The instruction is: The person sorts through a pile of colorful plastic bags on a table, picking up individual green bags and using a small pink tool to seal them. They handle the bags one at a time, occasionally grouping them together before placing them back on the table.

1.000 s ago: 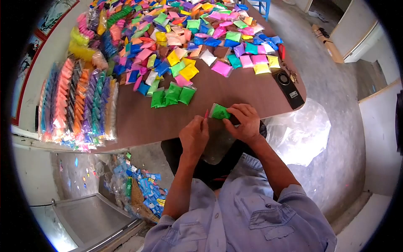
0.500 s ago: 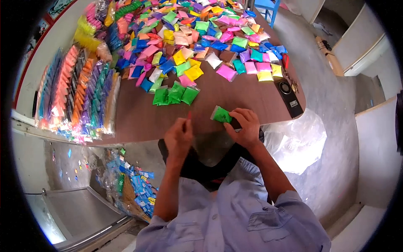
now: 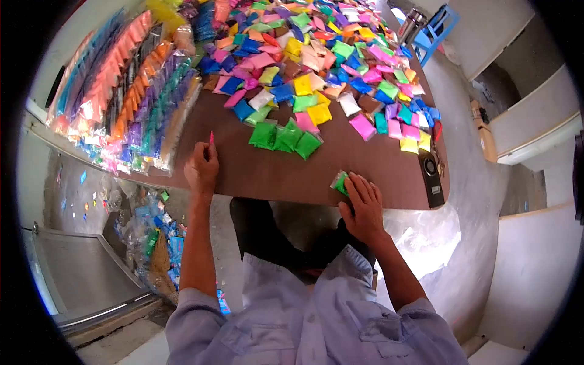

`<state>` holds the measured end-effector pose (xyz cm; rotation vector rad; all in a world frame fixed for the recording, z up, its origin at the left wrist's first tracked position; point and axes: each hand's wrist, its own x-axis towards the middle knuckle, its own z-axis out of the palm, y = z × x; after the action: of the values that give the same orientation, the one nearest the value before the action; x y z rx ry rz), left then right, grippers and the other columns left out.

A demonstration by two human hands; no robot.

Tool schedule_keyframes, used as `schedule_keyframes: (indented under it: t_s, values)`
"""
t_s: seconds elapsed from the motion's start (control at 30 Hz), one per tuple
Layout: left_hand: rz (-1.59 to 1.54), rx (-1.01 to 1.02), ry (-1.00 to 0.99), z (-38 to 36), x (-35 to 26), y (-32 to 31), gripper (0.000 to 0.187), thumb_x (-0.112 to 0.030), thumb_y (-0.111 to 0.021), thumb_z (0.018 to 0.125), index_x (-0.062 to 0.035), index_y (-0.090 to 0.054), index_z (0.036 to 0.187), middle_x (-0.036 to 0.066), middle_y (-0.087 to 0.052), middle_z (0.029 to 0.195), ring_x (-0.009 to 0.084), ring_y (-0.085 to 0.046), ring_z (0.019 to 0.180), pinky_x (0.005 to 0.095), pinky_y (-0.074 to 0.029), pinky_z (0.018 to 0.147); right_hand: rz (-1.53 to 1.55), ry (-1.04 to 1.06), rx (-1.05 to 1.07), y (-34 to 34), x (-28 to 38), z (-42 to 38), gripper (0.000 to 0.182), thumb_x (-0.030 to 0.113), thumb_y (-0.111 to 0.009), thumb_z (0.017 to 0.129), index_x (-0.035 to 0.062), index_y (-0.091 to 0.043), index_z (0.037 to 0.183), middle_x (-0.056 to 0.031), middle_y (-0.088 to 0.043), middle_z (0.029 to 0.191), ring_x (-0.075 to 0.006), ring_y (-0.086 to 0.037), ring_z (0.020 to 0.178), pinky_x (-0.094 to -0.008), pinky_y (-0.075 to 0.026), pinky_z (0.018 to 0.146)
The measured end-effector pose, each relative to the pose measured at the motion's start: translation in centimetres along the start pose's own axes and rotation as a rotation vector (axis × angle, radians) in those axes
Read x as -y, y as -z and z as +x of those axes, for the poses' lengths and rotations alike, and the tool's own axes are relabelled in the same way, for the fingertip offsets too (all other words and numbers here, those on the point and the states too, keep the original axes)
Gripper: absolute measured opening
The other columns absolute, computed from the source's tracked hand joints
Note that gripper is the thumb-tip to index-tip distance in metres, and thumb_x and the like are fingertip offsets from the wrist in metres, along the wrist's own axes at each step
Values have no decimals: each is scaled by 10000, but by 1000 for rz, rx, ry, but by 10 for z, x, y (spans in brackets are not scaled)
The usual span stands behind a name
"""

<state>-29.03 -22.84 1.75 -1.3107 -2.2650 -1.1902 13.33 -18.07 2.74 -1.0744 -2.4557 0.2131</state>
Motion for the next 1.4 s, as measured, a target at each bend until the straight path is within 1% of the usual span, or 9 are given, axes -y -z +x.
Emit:
schedule_keyframes:
  t_s: [0.23,0.33,0.53,0.73,0.83,1.07,1.1,1.13,1.4]
  values:
    - [-69,5,47,1,3,2,116,-151,-726,948,-65,-665,900,154,-707,775,380,-698,695,459,-529,606,17,-51,116,12,24,2,606,36,-663,832,17,-575,1431,-225,-528,1507,-377,-518,1368,-499,-380,1145]
    - [-143,5,85,2,-2,8,124,-148,-727,948,-54,-664,896,159,-697,762,369,-689,674,444,-520,599,12,67,119,5,27,6,560,13,-671,818,39,-634,1377,-217,-560,1476,-376,-585,1286,-482,-437,1090]
    - [-188,-33,136,1,-4,9,132,-147,-731,948,-46,-669,890,165,-678,736,353,-676,645,426,-508,591,99,133,85,-10,74,44,467,98,-753,832,98,-691,1295,-154,-626,1348,-342,-656,1116,-438,-537,947]
    - [-201,-27,152,1,-1,9,135,-144,-733,946,-42,-667,888,169,-679,740,363,-686,661,433,-509,596,141,212,-10,-42,105,84,464,173,-856,774,131,-714,1214,-109,-635,1201,-302,-666,1018,-401,-561,863]
    - [-207,-9,164,0,2,8,137,-149,-733,947,-41,-668,894,172,-686,752,375,-690,674,440,-512,602,183,219,3,-56,108,97,459,234,-848,806,149,-699,1232,-107,-618,1188,-307,-661,993,-423,-559,807]
    - [-196,4,205,3,-2,11,141,-158,-740,943,-38,-677,903,184,-693,762,400,-692,694,444,-520,612,226,182,13,-68,114,113,447,240,-858,805,152,-707,1216,-101,-605,1161,-286,-655,940,-416,-565,768]
    - [-192,1,202,4,-1,10,141,-158,-740,943,-38,-677,903,184,-693,762,400,-692,694,444,-520,612,231,179,-11,-67,115,114,448,219,-868,785,150,-719,1202,-93,-608,1148,-258,-648,890,-395,-561,765]
    - [-182,4,205,3,1,8,141,-157,-740,944,-38,-678,900,183,-693,758,391,-696,692,438,-521,612,235,174,-35,-66,115,115,450,198,-879,765,148,-732,1187,-85,-611,1134,-231,-641,839,-373,-558,762]
    - [-176,5,209,0,0,4,123,-141,-736,952,-32,-690,917,160,-698,744,318,-716,675,410,-531,614,267,171,-54,-69,112,118,463,205,-877,766,153,-724,1200,-86,-594,1136,-231,-620,810,-367,-543,746]
